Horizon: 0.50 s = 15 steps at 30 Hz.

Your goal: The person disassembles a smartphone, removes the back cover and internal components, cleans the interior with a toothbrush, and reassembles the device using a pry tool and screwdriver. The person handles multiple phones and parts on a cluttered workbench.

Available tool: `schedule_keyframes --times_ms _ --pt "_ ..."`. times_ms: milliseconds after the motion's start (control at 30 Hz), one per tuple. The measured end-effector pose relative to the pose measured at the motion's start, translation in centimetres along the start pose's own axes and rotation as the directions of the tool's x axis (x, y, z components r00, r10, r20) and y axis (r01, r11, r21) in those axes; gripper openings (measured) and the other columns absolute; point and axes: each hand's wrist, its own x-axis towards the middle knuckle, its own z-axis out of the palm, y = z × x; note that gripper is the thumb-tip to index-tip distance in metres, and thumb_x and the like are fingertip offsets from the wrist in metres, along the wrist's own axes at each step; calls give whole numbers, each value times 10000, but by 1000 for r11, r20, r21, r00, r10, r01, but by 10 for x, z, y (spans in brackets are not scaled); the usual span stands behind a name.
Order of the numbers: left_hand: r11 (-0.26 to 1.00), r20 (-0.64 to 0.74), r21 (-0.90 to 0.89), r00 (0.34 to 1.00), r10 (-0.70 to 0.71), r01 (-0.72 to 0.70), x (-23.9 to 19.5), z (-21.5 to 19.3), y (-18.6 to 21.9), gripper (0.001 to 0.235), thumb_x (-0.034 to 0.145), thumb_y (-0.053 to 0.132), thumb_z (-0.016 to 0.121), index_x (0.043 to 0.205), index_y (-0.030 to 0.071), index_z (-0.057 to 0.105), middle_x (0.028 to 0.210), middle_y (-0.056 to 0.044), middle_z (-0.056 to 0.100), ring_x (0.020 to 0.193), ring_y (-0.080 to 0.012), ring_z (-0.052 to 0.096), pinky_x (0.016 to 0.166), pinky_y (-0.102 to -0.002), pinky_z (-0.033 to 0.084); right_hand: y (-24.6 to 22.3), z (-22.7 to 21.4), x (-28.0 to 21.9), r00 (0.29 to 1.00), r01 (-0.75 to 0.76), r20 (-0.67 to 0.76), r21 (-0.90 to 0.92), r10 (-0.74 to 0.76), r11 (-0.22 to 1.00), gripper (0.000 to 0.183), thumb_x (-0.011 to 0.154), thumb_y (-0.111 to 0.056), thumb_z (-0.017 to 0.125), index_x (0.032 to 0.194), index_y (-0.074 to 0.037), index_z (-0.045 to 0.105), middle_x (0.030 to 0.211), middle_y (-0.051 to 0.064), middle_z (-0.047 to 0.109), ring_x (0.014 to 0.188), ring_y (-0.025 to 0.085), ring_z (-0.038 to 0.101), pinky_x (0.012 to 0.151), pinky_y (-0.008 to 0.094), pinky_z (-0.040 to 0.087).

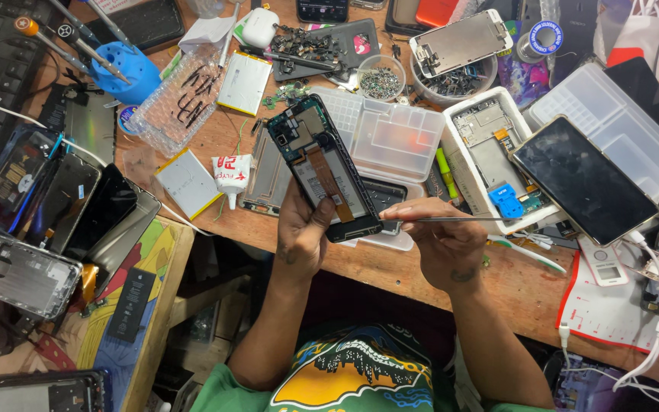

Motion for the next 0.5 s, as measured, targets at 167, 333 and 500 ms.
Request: schedule_keyframes --times_ms 167,333,500 --pt "999 -85 11 996 -37 38 0 5 4 390 1051 126 617 1393 -17 497 1261 -78 659 1170 -153 604 1093 -320 459 0 -1 0 999 -7 49 -21 8 1000 121 1014 36 640 1121 38 696 1127 169 725 1094 265 730 1000 407 617" --pt "999 -193 28 981 -20 26 3 19 1 414 1001 271 737 1257 -8 570 1065 -44 666 987 -143 638 946 -299 541 12 -1 -2 993 -99 89 184 84 978 124 993 44 671 1113 36 702 1132 183 715 1107 272 720 1024 433 609" --pt "995 -215 89 976 -31 52 4 31 7 534 902 340 818 1254 25 568 1034 -19 657 951 -118 644 891 -276 566 31 -3 -8 986 -166 35 333 164 928 97 1008 17 686 1103 26 701 1102 193 739 1069 259 727 1000 404 603"
